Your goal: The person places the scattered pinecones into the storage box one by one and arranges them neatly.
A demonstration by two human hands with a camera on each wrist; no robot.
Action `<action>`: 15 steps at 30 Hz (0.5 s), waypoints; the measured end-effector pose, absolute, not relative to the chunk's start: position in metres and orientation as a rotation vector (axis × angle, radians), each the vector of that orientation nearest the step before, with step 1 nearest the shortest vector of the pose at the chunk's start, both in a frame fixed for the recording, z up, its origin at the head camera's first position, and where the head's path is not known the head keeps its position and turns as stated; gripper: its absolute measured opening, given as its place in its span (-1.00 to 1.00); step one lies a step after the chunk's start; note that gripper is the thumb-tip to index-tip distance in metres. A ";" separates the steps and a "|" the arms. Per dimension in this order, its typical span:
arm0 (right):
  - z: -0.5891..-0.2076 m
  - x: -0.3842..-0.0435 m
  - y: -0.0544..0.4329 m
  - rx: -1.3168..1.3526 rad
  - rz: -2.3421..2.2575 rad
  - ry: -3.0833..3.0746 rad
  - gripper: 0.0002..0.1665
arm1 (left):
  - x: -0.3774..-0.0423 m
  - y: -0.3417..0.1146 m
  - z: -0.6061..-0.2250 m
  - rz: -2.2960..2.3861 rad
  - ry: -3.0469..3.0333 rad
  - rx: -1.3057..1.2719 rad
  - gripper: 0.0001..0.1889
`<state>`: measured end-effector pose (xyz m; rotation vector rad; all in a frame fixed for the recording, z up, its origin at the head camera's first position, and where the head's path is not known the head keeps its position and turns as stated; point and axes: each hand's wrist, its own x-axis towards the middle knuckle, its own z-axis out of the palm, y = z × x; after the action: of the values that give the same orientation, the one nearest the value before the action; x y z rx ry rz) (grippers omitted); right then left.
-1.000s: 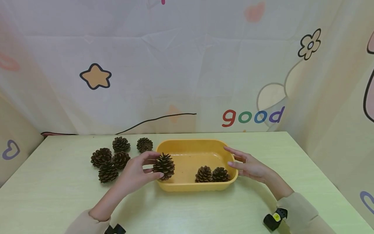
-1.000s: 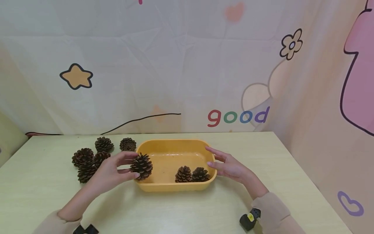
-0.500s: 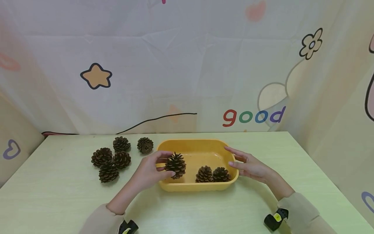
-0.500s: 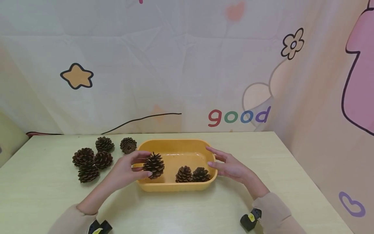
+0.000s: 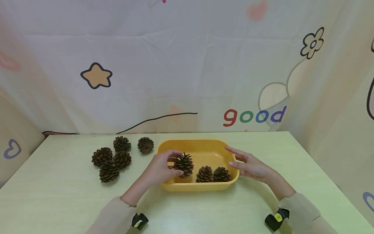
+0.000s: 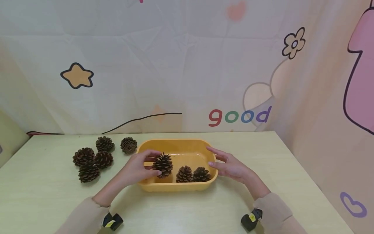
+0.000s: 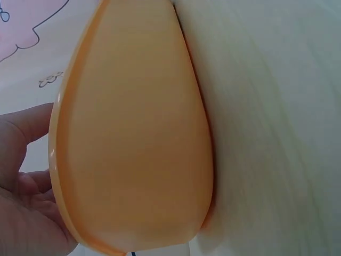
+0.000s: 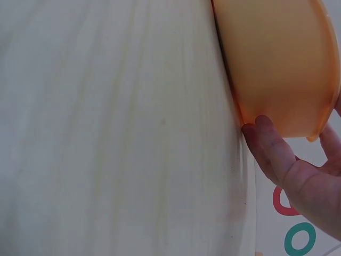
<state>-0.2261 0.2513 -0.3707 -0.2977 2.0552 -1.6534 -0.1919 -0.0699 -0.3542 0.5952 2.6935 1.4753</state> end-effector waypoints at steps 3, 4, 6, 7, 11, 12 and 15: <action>-0.371 -0.227 0.251 -0.296 -1.652 2.053 -0.13 | -0.193 -0.067 -0.354 1.381 2.720 0.616 -0.47; -0.371 -0.227 0.251 -0.294 -1.651 2.054 -0.13 | -0.194 -0.066 -0.354 1.348 2.729 0.627 -0.47; -0.371 -0.227 0.251 -0.294 -1.647 2.059 -0.13 | -0.195 -0.064 -0.354 1.280 2.748 0.647 -0.47; -0.371 -0.227 0.251 -0.293 -1.647 2.058 -0.13 | -0.195 -0.063 -0.354 1.251 2.754 0.654 -0.47; -0.370 -0.227 0.250 -0.289 -1.644 2.063 -0.13 | -0.197 -0.061 -0.356 1.166 2.771 0.687 -0.47; -0.370 -0.227 0.250 -0.288 -1.643 2.064 -0.13 | -0.197 -0.061 -0.357 1.151 2.773 0.694 -0.47; -0.371 -0.227 0.250 -0.288 -1.645 2.061 -0.13 | -0.198 -0.059 -0.359 1.115 2.783 0.713 -0.47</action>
<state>-0.2269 0.2503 -0.3707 -0.2877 2.0605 -1.6446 -0.1981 -0.0594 -0.3585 0.7134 2.7831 1.1146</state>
